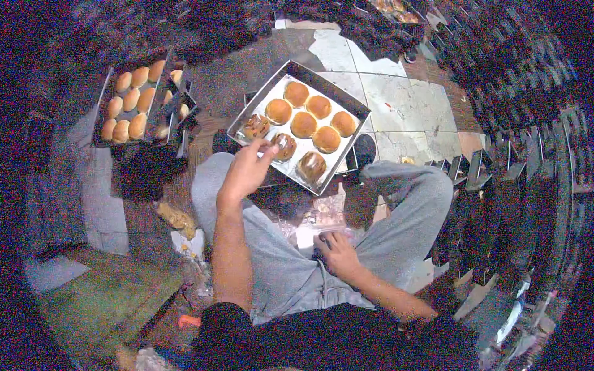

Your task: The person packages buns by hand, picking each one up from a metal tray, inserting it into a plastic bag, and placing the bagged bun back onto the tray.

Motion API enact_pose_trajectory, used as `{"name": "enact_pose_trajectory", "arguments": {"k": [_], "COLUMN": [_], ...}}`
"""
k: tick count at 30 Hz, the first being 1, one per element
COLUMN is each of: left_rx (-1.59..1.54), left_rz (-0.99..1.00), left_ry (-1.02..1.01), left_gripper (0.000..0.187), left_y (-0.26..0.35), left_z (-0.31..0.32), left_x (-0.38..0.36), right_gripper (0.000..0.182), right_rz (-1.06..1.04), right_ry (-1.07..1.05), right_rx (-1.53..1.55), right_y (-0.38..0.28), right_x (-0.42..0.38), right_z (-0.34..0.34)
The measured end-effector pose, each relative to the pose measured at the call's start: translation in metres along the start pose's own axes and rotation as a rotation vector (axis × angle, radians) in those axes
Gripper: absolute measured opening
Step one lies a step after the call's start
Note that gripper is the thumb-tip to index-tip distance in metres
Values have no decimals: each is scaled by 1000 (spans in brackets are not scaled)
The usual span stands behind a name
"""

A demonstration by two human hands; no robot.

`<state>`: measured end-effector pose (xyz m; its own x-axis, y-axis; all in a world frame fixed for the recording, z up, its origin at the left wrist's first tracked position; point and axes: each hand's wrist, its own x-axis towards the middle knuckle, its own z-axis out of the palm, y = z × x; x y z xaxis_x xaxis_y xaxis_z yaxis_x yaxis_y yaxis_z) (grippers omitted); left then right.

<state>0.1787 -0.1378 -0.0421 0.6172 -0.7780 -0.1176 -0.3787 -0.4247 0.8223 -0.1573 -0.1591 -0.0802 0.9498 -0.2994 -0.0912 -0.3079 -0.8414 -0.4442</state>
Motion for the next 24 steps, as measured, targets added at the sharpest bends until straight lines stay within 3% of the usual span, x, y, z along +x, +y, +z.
{"name": "enact_pose_trajectory", "arguments": {"k": [4,6,7,9,11,12,14,17,18,20,21,22,24], "left_rx": [-67,112,44,-178,-284,-270,111,-78,-77,-108,-87,221,464], "left_rz": [12,28,158,102,20,28,56,152,152,-138,127,253,407], "left_ry": [-47,-92,-34,-198,-288,-271,-239,-94,-87,-367,-220,-196,-167], "left_gripper": [38,38,36,39,44,44,46,41,41,31,23,18,15], "left_y": [22,25,34,28,5,12,34,55,57,49,48,48,56], "left_z": [8,24,29,52,87,91,91,95,95,88,81,73,64], "left_x": [-27,-61,-84,-122,-161,-169,-182,-171,-163,-131,-119,-107,-98], "right_gripper": [29,27,25,20,20,21,23,33,22,16,16,22,28], "right_rz": [-58,-27,-32,112,34,-14,-42,-99,-14,-40,-54,16,75], "right_ry": [11,38,58,12,-48,-133,-96,209,220,218,227,133,30], "right_rx": [-115,-73,-37,239,285,332,366,400,383,596,593,582,560], "right_y": [-5,-5,-5,-14,5,17,36,34,30,29,31,33,33], "right_x": [1,-2,-4,-1,-6,-13,-6,32,37,41,38,34,25], "right_z": [3,2,-9,-37,-22,-10,-6,-103,-134,-173,-177,-177,-181]}}
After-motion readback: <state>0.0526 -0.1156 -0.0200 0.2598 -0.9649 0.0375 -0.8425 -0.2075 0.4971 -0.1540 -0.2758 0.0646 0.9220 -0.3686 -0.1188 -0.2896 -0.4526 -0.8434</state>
